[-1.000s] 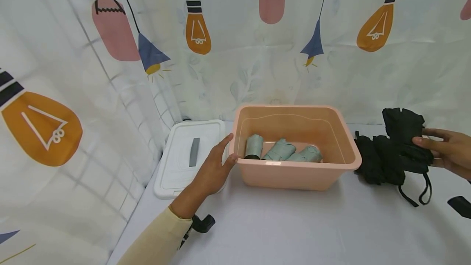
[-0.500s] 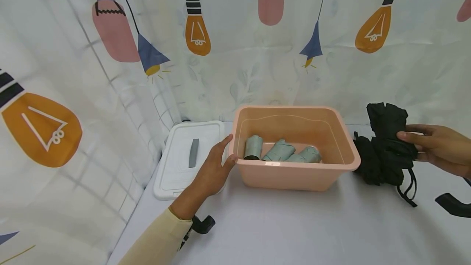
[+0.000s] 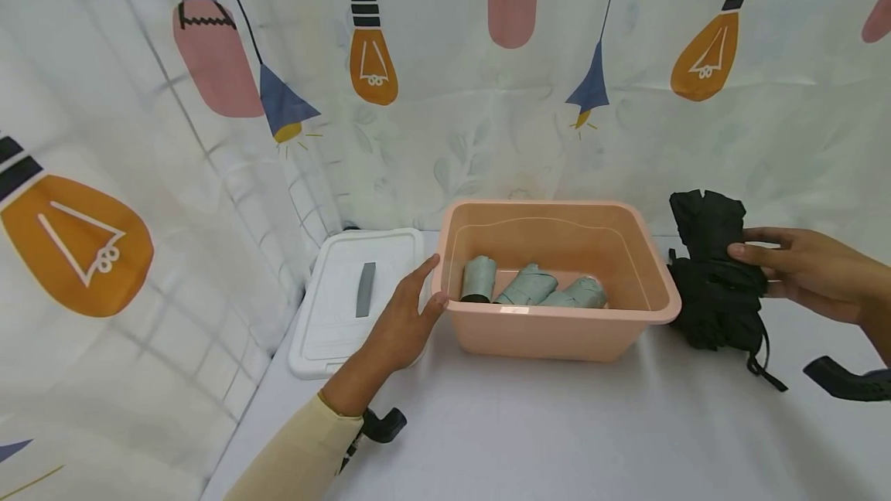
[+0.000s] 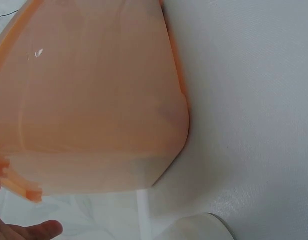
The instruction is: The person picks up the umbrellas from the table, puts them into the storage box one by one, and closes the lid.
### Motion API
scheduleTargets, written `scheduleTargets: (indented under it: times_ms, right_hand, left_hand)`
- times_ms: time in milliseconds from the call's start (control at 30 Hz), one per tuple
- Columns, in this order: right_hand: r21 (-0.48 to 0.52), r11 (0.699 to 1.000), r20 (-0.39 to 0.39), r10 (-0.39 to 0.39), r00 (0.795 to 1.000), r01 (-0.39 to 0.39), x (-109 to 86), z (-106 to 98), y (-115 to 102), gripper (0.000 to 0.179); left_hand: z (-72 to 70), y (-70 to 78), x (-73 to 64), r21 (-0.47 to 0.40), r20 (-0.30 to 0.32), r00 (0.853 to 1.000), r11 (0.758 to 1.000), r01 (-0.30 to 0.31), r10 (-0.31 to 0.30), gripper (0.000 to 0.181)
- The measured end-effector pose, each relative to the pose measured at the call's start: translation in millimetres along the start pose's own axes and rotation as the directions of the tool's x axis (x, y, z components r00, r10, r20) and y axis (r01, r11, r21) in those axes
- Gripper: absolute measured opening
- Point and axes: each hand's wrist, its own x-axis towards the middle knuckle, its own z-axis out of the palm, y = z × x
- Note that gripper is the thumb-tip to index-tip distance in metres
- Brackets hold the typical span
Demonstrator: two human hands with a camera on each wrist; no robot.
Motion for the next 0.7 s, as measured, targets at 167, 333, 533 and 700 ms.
scheduleTargets:
  times_ms: [167, 333, 533, 700]
  right_hand:
    - [0.028, 0.999, 0.019, -0.017, 1.000, 0.016, 3.6, 4.3, -7.1, 0.086]
    - [0.040, 0.999, 0.034, -0.020, 0.999, 0.018, 6.3, 8.6, -14.8, 0.087]
    - [0.019, 1.000, 0.041, -0.023, 0.999, 0.022, 10.4, 13.4, -24.9, 0.087]
    - [0.054, 0.998, 0.078, -0.033, 0.996, 0.029, 13.5, 16.4, -31.6, 0.086]
  left_hand:
    - [0.4, -0.4, -0.4, -0.002, 0.001, 1.000, 1.000, 0.008, -0.008, 0.062]
    - [1.3, -1.3, -0.3, -0.002, -0.001, 1.000, 1.000, 0.013, -0.013, 0.062]
    - [0.9, -1.5, -0.4, -0.016, -0.004, 1.000, 1.000, 0.007, -0.007, 0.062]
    - [0.6, -1.3, 0.4, -0.010, -0.005, 1.000, 1.000, 0.005, -0.005, 0.062]
